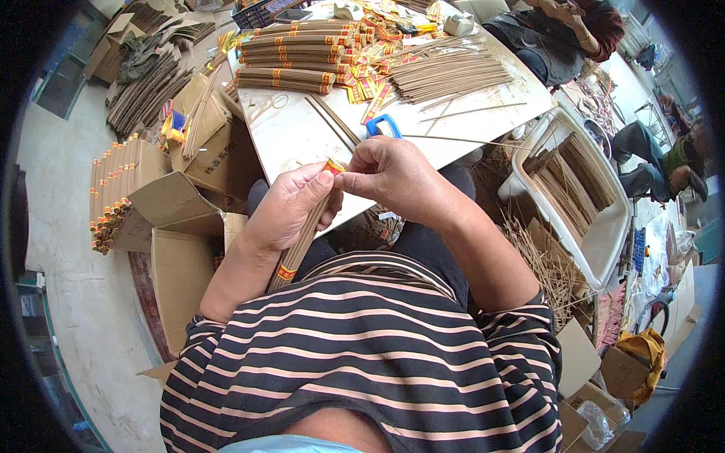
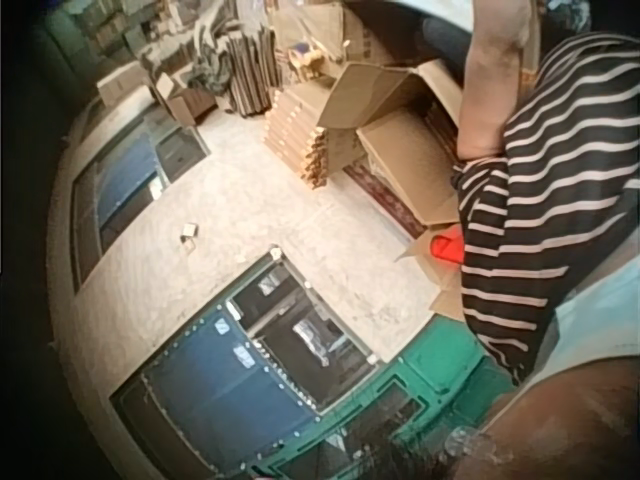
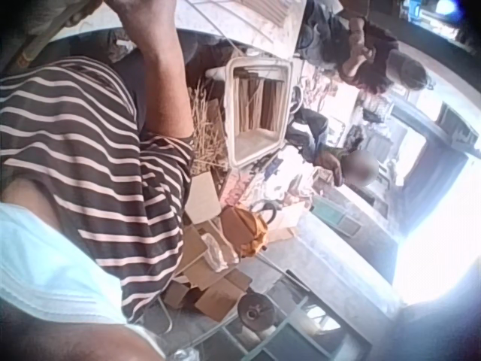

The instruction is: The person gathers thin wooden sticks into small bundles, wraps each bundle with a yellow and red paper label, and secures it with clear tape. Bundles are then placed into a cardboard box. The person repeats this process multiple times.

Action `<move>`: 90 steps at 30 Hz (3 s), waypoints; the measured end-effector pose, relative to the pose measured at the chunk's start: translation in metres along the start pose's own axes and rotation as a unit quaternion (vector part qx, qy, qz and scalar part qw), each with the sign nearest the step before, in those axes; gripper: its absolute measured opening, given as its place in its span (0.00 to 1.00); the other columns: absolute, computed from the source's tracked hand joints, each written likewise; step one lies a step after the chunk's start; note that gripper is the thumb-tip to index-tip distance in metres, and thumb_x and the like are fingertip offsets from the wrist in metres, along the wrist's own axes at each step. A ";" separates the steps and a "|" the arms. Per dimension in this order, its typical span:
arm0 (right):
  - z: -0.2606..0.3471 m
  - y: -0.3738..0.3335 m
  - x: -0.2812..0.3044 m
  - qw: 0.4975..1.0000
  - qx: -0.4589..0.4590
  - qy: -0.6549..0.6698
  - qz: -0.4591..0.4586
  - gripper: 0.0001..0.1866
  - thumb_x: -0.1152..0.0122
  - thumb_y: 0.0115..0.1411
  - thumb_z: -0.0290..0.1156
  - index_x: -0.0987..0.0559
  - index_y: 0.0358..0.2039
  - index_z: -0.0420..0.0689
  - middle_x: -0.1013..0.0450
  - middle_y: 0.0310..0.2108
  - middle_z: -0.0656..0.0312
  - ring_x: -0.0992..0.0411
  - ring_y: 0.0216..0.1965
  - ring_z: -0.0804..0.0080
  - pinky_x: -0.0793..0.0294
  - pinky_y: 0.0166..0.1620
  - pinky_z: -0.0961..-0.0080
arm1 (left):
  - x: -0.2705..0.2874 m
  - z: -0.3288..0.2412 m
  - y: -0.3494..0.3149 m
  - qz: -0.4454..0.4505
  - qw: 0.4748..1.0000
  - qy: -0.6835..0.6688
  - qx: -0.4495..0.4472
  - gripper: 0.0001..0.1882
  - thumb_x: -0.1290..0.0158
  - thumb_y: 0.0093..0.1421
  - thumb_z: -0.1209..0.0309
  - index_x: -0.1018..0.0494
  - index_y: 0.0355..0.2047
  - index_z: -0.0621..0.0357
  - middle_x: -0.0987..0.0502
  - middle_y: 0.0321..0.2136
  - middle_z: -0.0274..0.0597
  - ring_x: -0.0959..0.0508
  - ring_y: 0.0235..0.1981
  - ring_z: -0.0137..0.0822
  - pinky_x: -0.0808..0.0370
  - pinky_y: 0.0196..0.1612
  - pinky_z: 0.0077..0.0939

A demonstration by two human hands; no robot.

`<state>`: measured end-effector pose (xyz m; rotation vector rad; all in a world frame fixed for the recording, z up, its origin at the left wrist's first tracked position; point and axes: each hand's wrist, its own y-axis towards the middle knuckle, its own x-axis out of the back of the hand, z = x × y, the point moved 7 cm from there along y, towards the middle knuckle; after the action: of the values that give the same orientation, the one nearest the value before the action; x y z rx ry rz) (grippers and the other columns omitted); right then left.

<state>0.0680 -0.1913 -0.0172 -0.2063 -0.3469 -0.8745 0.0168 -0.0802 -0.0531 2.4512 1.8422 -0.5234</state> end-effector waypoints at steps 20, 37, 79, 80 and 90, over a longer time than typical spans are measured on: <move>0.019 -0.006 0.008 0.982 0.023 -0.189 -0.001 0.14 0.34 0.49 0.35 0.25 0.22 0.36 0.32 0.20 0.56 0.32 0.22 0.70 0.34 0.25 0.76 | -0.009 -0.001 -0.006 -0.046 0.999 -0.005 -0.006 0.18 0.59 0.64 0.57 0.31 0.32 0.61 0.32 0.18 0.33 0.35 0.16 0.18 0.39 0.17 0.09; 0.020 -0.014 0.010 0.961 0.123 -0.226 -0.107 0.18 0.35 0.46 0.44 0.23 0.21 0.40 0.29 0.18 0.54 0.29 0.25 0.59 0.31 0.29 0.67 | -0.008 0.001 -0.008 -0.058 0.997 -0.039 0.011 0.17 0.60 0.65 0.58 0.33 0.31 0.60 0.32 0.20 0.32 0.35 0.16 0.18 0.38 0.18 0.09; -0.016 0.024 -0.073 0.874 0.154 0.437 0.150 0.26 0.44 0.58 0.42 0.35 0.51 0.38 0.31 0.42 0.61 0.34 0.47 0.75 0.38 0.52 0.77 | 0.007 -0.110 -0.016 0.071 0.963 -0.073 -0.251 0.26 0.54 0.61 0.55 0.37 0.49 0.67 0.29 0.25 0.40 0.29 0.22 0.27 0.31 0.27 0.17; -0.006 0.020 -0.082 0.864 0.165 0.428 0.207 0.38 0.39 0.54 0.44 0.44 0.58 0.39 0.35 0.47 0.58 0.37 0.52 0.71 0.42 0.56 0.73 | 0.007 -0.117 -0.017 0.045 0.958 -0.072 -0.275 0.24 0.54 0.61 0.56 0.35 0.47 0.65 0.29 0.26 0.40 0.29 0.23 0.28 0.30 0.28 0.18; -0.006 0.022 -0.084 0.981 0.066 0.159 0.088 0.16 0.41 0.56 0.39 0.32 0.35 0.41 0.34 0.20 0.64 0.37 0.21 0.80 0.34 0.25 0.80 | 0.025 -0.133 -0.003 -0.058 0.941 -0.059 -0.327 0.19 0.44 0.53 0.56 0.32 0.32 0.59 0.26 0.28 0.42 0.24 0.28 0.33 0.25 0.33 0.29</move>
<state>0.0365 -0.1198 -0.0559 0.0276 -0.0861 -0.6931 0.0530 -0.0259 0.0661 1.8404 1.7455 -0.0321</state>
